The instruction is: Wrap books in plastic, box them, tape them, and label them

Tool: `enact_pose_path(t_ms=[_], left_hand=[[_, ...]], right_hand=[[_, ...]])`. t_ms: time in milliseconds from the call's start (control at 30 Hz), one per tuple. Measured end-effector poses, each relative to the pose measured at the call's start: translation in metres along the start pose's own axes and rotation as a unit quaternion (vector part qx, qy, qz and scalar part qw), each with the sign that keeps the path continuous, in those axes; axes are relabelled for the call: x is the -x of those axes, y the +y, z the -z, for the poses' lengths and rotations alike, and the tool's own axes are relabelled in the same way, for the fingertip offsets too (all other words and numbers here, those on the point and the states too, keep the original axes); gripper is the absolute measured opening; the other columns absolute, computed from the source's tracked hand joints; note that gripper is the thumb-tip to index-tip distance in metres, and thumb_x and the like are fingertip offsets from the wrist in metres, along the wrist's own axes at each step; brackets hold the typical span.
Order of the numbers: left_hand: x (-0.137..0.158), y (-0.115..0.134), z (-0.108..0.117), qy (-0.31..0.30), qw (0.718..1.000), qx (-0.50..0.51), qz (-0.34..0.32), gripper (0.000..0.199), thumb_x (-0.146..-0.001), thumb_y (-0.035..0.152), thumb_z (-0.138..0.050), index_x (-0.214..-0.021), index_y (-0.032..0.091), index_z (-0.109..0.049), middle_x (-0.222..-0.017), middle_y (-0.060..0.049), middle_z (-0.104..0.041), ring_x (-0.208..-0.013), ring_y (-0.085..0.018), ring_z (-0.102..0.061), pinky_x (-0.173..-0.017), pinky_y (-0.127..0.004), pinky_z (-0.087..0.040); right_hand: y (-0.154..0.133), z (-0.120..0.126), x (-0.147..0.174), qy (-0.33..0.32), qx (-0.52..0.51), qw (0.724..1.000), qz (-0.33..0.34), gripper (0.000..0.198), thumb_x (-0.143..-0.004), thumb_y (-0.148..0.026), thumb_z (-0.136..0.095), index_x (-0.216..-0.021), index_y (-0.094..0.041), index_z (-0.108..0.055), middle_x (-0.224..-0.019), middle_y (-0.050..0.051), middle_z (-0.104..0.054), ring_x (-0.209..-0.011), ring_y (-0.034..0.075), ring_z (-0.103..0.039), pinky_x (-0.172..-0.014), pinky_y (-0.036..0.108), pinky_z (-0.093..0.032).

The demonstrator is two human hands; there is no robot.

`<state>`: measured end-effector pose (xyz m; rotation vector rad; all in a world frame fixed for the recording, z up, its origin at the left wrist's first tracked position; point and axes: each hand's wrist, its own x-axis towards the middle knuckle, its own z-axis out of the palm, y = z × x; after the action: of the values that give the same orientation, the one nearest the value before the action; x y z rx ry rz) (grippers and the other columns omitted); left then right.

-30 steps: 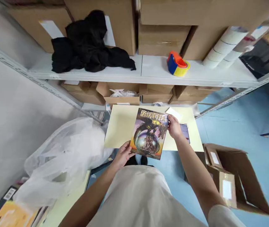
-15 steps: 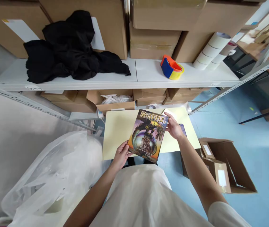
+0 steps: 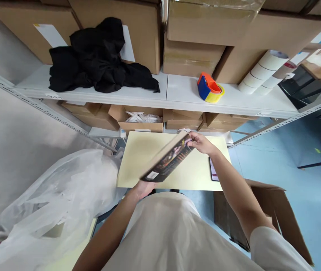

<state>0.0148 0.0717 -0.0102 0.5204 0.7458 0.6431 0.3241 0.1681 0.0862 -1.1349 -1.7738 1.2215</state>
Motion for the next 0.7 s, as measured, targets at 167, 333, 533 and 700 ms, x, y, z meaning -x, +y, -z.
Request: enact_pose_path(t_ms=[167, 333, 533, 700], left_hand=[[0.011, 0.013, -0.013, 0.049, 0.993, -0.05, -0.091, 0.069, -0.06, 0.068, -0.068, -0.106, 0.017, -0.064, -0.109, -0.013, -0.068, -0.109, -0.032, -0.058, -0.094, -0.048, -0.044], [0.01, 0.013, -0.019, 0.216, 0.949, -0.2, -0.108, 0.051, -0.061, 0.052, -0.077, -0.097, 0.018, -0.063, -0.093, -0.006, -0.068, -0.086, -0.021, -0.063, -0.072, -0.032, -0.054], [0.011, 0.0, -0.018, 0.188, 0.975, -0.072, -0.097, 0.051, -0.062, 0.049, -0.079, -0.098, 0.019, -0.059, -0.089, -0.002, -0.067, -0.075, -0.016, -0.063, -0.068, -0.033, -0.056], [0.013, 0.004, -0.019, 0.123, 0.987, -0.062, -0.08, 0.047, -0.068, 0.044, -0.077, -0.104, 0.017, -0.063, -0.103, -0.009, -0.07, -0.095, -0.022, -0.065, -0.087, -0.04, -0.052]], right_hand=[[0.005, -0.008, -0.021, 0.019, 0.004, 0.999, -0.035, 0.03, -0.075, -0.044, -0.067, -0.092, -0.018, -0.063, -0.086, 0.003, -0.068, -0.077, 0.016, -0.062, -0.075, 0.031, -0.049], [0.0, -0.003, -0.017, 0.03, 0.001, 0.997, -0.074, 0.036, -0.072, -0.042, -0.07, -0.099, -0.019, -0.068, -0.091, 0.004, -0.071, -0.083, 0.02, -0.064, -0.079, 0.033, -0.051], [0.0, 0.017, 0.032, -0.026, -0.137, 0.976, -0.17, 0.048, -0.068, -0.044, -0.077, -0.109, -0.02, -0.068, -0.1, 0.005, -0.072, -0.085, 0.021, -0.067, -0.075, 0.034, -0.054], [0.009, 0.004, 0.044, 0.18, -0.198, 0.949, -0.165, 0.045, -0.062, -0.043, -0.081, -0.099, -0.02, -0.071, -0.09, 0.004, -0.073, -0.076, 0.018, -0.066, -0.069, 0.032, -0.054]])
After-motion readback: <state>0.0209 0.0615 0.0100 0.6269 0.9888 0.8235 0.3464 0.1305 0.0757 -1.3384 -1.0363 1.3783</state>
